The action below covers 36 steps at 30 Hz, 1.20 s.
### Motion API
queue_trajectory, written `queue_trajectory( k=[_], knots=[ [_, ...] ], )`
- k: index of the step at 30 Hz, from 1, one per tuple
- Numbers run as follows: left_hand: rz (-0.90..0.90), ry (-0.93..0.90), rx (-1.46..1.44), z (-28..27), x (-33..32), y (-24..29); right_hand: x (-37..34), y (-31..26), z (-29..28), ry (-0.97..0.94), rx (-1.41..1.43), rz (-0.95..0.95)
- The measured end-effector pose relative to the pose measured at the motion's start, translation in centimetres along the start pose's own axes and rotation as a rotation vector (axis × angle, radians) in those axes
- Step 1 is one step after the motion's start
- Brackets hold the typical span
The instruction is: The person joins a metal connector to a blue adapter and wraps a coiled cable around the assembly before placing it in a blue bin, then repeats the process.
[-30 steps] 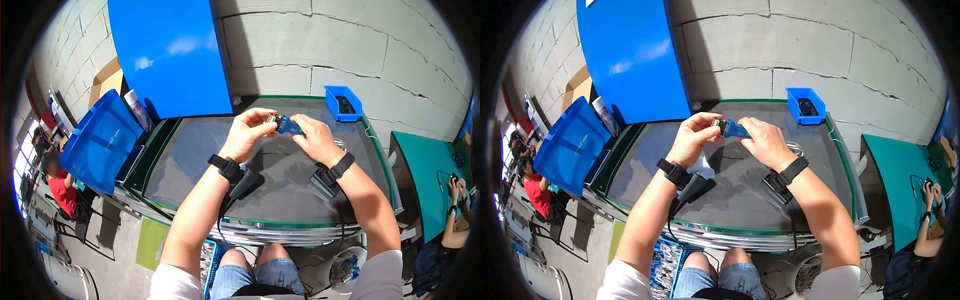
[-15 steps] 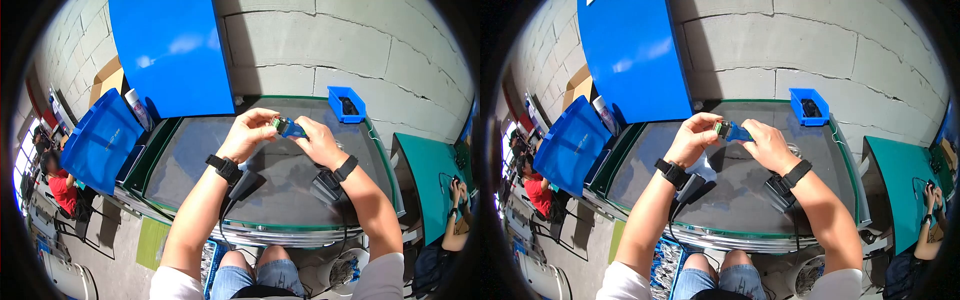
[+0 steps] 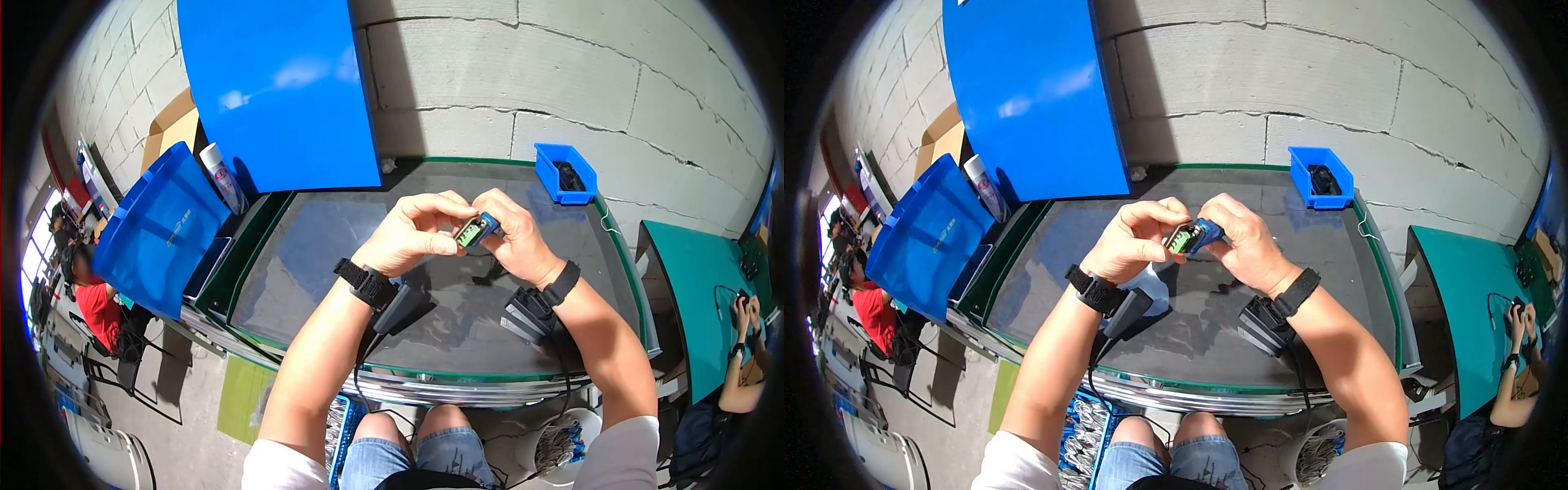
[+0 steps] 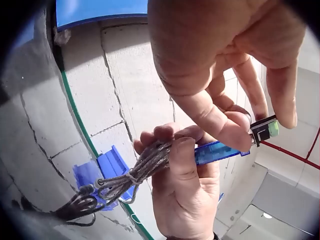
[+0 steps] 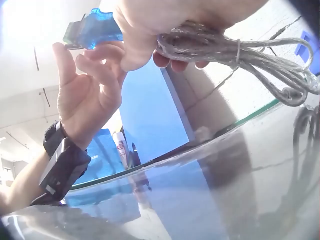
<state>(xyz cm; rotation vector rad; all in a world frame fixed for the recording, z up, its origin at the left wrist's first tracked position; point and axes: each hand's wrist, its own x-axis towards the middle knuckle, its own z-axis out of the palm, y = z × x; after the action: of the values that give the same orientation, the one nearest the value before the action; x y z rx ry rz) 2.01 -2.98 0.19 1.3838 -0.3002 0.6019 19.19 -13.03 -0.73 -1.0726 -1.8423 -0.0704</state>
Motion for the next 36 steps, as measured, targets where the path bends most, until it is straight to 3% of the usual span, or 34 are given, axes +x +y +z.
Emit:
queue_trajectory(
  k=[2,4,5,11,23,26,29,31,33,36],
  knots=[
    [-0.004,0.016,-0.004,0.4,0.0,0.3,0.0,0.0,-0.1,0.124,-0.175,-0.035],
    [-0.022,0.209,0.1,0.8,0.1,0.5,0.0,-0.1,-0.3,0.135,-0.283,-0.012],
    [-0.021,0.21,0.099,0.7,0.2,0.4,0.0,-0.1,-0.5,0.147,-0.392,0.013],
    [-0.105,0.461,0.277,-0.4,0.3,-0.5,-0.1,-1.0,-0.1,0.032,-0.526,0.126],
    [-0.281,0.549,0.305,-1.2,0.4,-1.2,0.3,-1.8,-0.4,-0.23,-0.542,0.386],
    [-0.257,0.618,0.254,-1.0,0.4,-1.1,0.1,-1.7,-0.7,-0.233,-0.573,0.404],
    [-0.089,0.894,0.151,-5.5,-0.7,0.3,-0.2,-0.4,-2.1,-0.207,-0.641,0.476],
    [-0.019,0.783,-0.045,-6.7,-0.7,-0.6,-0.1,1.2,-2.5,-0.163,-0.613,0.488],
    [-0.118,0.629,-0.124,-3.7,0.0,-0.6,-0.1,1.7,-2.7,-0.154,-0.389,0.458],
    [-0.204,0.383,-0.175,-2.3,0.1,-1.0,-0.4,1.0,-1.9,-0.176,-0.294,0.287]
  ],
)
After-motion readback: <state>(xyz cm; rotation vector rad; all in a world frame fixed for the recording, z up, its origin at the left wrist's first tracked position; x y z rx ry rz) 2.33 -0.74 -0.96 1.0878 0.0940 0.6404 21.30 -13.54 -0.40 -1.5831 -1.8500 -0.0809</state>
